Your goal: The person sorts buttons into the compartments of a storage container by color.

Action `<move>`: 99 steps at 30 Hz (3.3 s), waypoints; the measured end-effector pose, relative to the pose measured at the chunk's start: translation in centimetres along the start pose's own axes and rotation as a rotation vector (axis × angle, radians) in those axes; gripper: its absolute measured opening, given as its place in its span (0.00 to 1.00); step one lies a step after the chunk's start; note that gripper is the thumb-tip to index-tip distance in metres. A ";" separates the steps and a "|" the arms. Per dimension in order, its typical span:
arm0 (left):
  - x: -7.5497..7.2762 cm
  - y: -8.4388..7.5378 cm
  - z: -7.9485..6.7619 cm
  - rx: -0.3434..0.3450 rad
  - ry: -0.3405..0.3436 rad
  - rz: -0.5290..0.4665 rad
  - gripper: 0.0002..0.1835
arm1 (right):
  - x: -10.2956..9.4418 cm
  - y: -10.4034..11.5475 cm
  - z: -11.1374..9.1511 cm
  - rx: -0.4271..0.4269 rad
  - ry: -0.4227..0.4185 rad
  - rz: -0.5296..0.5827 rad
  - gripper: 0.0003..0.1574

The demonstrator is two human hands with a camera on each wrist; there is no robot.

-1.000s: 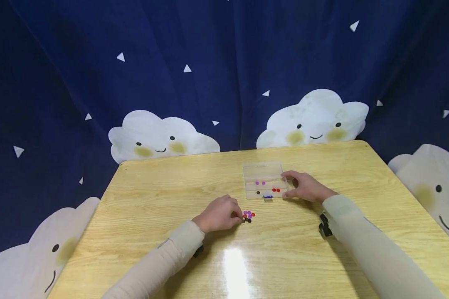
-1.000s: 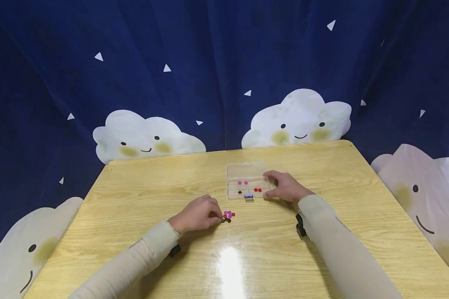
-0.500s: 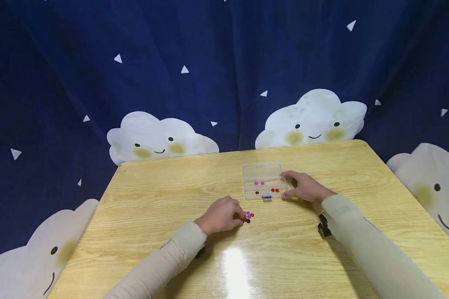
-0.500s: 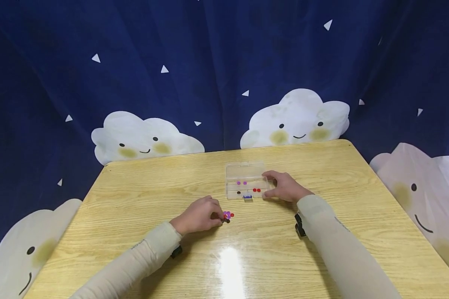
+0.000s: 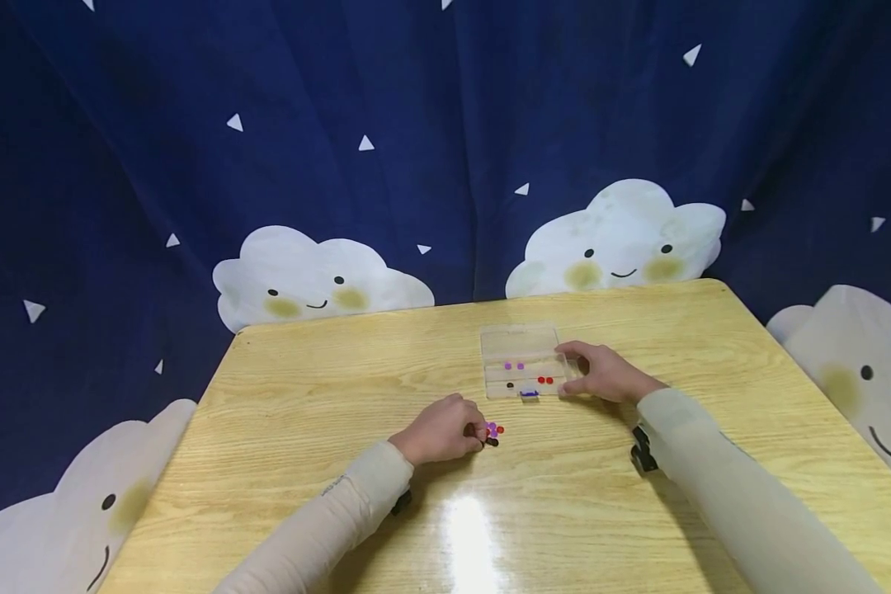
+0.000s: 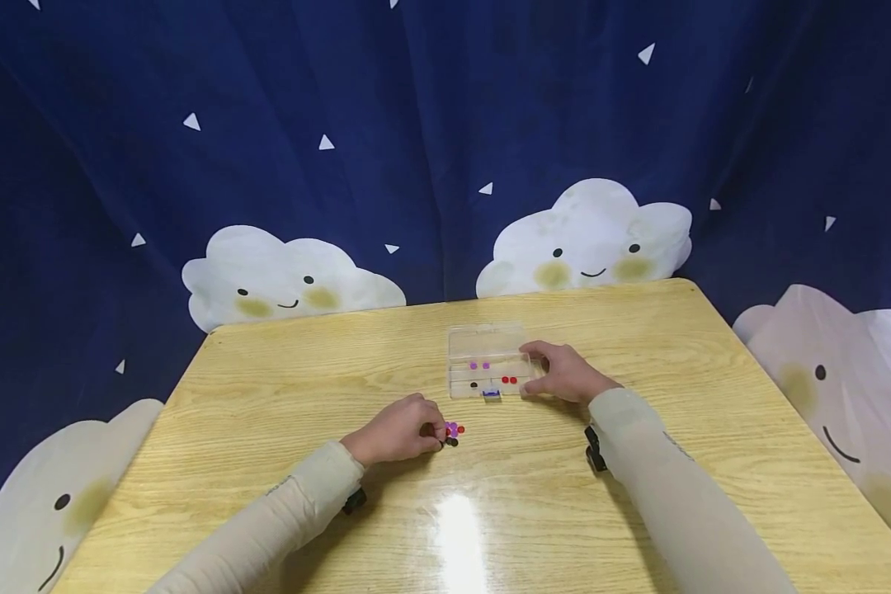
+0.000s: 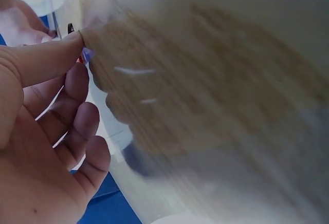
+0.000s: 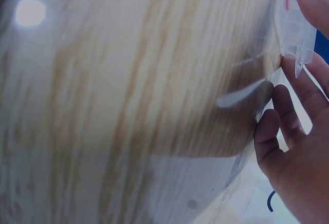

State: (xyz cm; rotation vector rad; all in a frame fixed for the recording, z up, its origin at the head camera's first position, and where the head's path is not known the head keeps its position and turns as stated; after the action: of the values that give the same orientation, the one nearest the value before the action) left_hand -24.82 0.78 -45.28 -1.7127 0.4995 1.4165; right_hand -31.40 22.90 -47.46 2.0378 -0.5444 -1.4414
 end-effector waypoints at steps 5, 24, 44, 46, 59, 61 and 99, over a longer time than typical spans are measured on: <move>0.1 0.1 -0.2 0.003 -0.006 0.000 0.08 | 0.1 0.1 0.0 -0.009 0.002 0.006 0.48; -1.2 0.5 -0.4 0.030 -0.052 0.015 0.03 | 0.1 0.1 0.0 0.008 -0.004 -0.012 0.49; -5.1 2.6 1.1 -0.080 -0.209 -0.081 0.04 | -0.1 0.2 -0.1 0.001 -0.008 -0.024 0.49; -5.5 3.0 1.7 -0.093 -0.237 -0.090 0.04 | -0.2 0.1 -0.1 0.006 -0.009 -0.030 0.49; -6.8 3.3 5.0 -0.178 -0.275 -0.120 0.06 | 0.1 0.1 0.1 0.010 0.004 -0.023 0.49; -6.8 3.3 5.4 -0.196 -0.273 -0.117 0.05 | 0.1 0.1 0.1 0.009 0.002 -0.021 0.49; -6.2 1.6 6.5 -0.173 -0.223 -0.023 0.05 | 0.2 -0.3 0.2 0.023 0.001 -0.001 0.49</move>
State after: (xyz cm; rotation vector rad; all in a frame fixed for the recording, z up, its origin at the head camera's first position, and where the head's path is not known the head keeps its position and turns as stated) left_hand -31.70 3.81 -40.05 -1.6605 0.2398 1.6502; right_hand -31.54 22.98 -47.82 2.0563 -0.5625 -1.4410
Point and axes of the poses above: each hand's wrist, its own z-axis towards the middle knuckle, its own x-axis out of the palm, y = z × x, the point moved 9 cm from there along z, towards the middle knuckle, and after that the axes turned 5 degrees about x, right-handed, at the moved point
